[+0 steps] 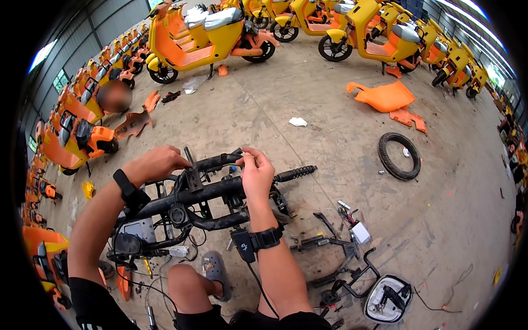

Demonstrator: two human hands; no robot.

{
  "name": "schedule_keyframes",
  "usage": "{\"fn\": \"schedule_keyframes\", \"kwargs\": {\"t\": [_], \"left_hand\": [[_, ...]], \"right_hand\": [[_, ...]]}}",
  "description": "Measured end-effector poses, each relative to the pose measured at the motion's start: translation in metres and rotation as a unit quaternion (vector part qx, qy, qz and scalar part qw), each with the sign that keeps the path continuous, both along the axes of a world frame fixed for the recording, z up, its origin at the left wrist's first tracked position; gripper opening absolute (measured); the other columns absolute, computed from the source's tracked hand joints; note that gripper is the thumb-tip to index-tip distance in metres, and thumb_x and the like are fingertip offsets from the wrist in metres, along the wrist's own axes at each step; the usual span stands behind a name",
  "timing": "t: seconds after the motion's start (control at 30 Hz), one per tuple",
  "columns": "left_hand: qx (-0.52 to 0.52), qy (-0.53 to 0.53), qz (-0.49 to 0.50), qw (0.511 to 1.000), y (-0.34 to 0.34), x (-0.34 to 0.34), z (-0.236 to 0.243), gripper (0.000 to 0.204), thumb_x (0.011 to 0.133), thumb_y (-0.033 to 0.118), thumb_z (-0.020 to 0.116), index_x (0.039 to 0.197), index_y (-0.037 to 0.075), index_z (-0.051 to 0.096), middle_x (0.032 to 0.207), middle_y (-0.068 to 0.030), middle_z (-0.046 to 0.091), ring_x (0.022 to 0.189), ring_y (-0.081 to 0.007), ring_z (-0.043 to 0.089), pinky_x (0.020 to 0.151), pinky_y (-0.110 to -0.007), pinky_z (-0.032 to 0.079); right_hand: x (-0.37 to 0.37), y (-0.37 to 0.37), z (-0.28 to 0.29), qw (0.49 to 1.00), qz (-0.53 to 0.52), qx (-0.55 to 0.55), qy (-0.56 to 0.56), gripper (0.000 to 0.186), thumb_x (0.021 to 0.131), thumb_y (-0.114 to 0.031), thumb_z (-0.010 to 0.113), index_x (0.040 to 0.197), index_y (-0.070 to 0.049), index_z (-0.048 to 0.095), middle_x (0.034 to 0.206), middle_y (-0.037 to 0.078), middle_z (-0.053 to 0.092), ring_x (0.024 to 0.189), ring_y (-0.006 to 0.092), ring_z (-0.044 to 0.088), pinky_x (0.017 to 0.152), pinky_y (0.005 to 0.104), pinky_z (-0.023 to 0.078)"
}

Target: The person handles wires and attaches electrical components to a motorcycle frame and handlebars while sitting on the floor of a large warehouse. They reach for small parts on the ground and manipulate wiring around the steering column.

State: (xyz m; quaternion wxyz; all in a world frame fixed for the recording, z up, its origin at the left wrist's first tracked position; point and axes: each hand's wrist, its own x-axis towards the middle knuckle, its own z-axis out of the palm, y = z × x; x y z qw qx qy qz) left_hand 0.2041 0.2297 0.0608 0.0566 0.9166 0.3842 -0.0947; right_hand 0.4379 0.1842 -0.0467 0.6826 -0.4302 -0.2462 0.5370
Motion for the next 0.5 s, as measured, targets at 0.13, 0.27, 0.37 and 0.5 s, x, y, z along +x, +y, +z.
{"fn": "schedule_keyframes", "kwargs": {"t": [0.13, 0.27, 0.37, 0.5], "left_hand": [[0.011, -0.019, -0.004, 1.0, -0.004, -0.005, -0.004, 0.021, 0.085, 0.016, 0.061, 0.103, 0.01, 0.07, 0.084, -0.0139, 0.064, 0.085, -0.032, 0.06, 0.075, -0.041, 0.048], [0.018, 0.008, 0.012, 1.0, -0.006, 0.006, -0.002, 0.027, 0.084, 0.027, 0.063, 0.105, 0.012, 0.069, 0.087, -0.0145, 0.065, 0.086, -0.0338, 0.061, 0.075, -0.043, 0.049], [0.023, 0.027, 0.028, 0.999, -0.012, 0.016, 0.001, 0.031, 0.083, 0.035, 0.064, 0.097, 0.007, 0.07, 0.08, -0.017, 0.063, 0.082, -0.0355, 0.059, 0.072, -0.045, 0.047], [0.102, 0.036, 0.056, 0.993, -0.015, 0.018, -0.017, 0.025, 0.078, 0.029, 0.066, 0.072, 0.005, 0.069, 0.067, -0.0179, 0.06, 0.069, -0.0373, 0.058, 0.063, -0.046, 0.046]], "right_hand": [[-0.002, 0.001, 0.0, 1.0, 0.001, 0.005, 0.008, 0.02, 0.091, -0.01, 0.053, 0.105, 0.001, 0.063, 0.073, 0.006, 0.062, 0.049, 0.0043, 0.045, 0.043, 0.0181, 0.033], [0.002, 0.005, -0.005, 1.0, -0.016, 0.003, -0.015, 0.02, 0.091, -0.011, 0.053, 0.104, 0.0, 0.064, 0.072, 0.004, 0.063, 0.05, 0.0038, 0.044, 0.046, 0.02, 0.034], [-0.002, 0.009, -0.013, 1.0, 0.009, 0.004, -0.013, 0.021, 0.091, -0.011, 0.052, 0.105, -0.002, 0.063, 0.073, 0.003, 0.064, 0.062, 0.0071, 0.054, 0.055, 0.0221, 0.041], [-0.012, 0.011, -0.018, 0.996, -0.021, 0.04, -0.075, 0.02, 0.09, -0.012, 0.052, 0.101, 0.0, 0.063, 0.07, 0.004, 0.063, 0.067, 0.0097, 0.059, 0.062, 0.0239, 0.045]]}}
